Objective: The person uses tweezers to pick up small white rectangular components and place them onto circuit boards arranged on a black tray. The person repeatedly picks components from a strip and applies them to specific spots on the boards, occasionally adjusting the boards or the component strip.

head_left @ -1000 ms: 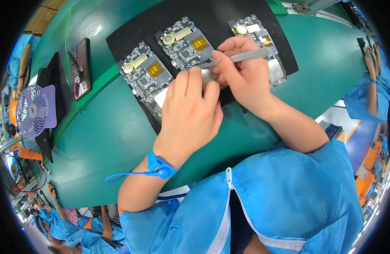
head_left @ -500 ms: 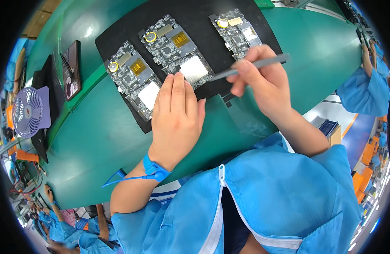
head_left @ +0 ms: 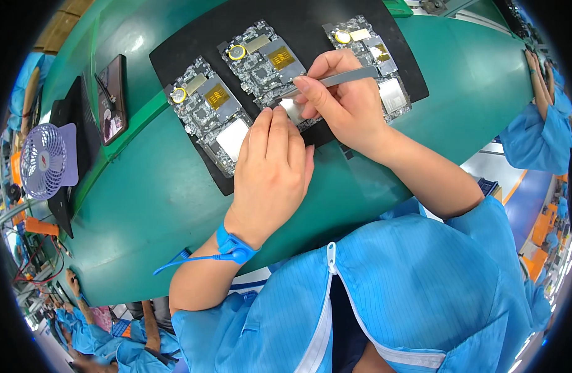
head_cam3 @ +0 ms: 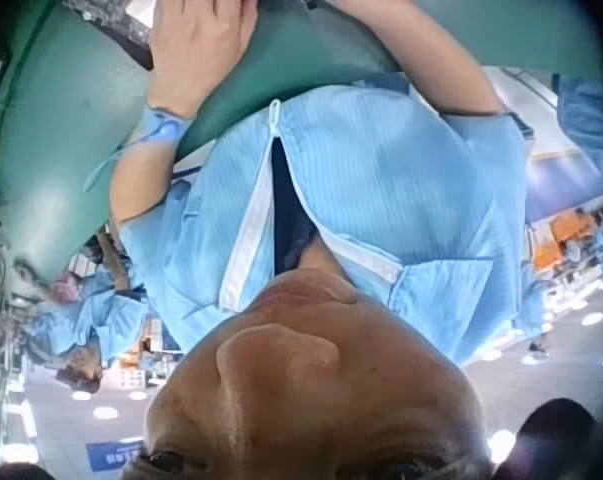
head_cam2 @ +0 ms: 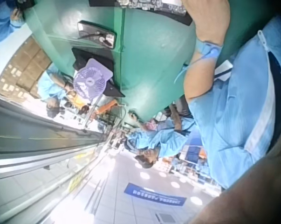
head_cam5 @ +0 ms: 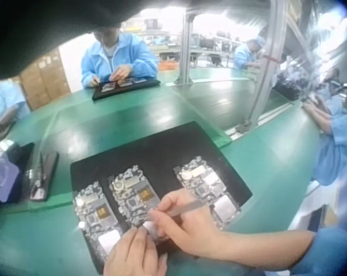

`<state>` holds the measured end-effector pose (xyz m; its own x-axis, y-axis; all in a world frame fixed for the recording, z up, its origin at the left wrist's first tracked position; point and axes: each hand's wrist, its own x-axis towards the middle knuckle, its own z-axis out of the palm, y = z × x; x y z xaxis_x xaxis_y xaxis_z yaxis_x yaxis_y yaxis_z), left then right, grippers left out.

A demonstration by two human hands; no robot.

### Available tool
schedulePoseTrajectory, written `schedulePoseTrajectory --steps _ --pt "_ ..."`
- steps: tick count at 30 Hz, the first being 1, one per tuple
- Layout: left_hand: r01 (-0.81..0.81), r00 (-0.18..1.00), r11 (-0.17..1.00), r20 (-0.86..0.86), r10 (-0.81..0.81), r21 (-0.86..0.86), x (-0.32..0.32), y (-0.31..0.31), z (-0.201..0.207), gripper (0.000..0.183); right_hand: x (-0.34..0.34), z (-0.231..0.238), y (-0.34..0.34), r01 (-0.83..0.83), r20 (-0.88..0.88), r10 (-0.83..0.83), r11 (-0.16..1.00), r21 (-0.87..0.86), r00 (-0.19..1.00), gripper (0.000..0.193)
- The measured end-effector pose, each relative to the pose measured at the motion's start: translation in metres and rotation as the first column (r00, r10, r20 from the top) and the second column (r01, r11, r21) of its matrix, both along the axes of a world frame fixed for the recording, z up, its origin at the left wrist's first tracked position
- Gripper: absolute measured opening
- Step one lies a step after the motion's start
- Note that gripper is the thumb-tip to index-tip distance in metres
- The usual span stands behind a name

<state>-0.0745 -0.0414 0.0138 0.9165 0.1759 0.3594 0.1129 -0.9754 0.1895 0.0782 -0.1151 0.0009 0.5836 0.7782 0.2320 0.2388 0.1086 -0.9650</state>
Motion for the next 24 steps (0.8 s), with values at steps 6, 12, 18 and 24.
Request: schedulePoseTrajectory --steps 6,12,18,24 --pt "-0.002 1.000 1.000 0.023 0.002 -0.031 0.001 0.002 0.000 0.040 -0.006 -0.005 0.001 -0.016 0.510 -0.064 0.989 0.150 0.858 0.017" --pt "0.003 0.999 0.999 0.046 -0.002 -0.036 0.001 0.002 -0.003 0.038 -0.001 -0.005 0.001 -0.160 0.689 -0.028 0.965 0.208 0.724 0.017" --pt "0.044 0.993 0.999 0.105 -0.044 0.006 -0.001 -0.002 0.006 0.034 -0.001 0.017 -0.030 0.065 0.039 -0.065 0.998 0.005 0.997 0.020" --pt "0.407 0.912 0.901 0.024 -0.409 -0.149 -0.005 -0.036 0.001 0.034 0.013 0.025 -0.103 0.121 -0.358 -0.219 0.953 -0.278 0.908 0.020"
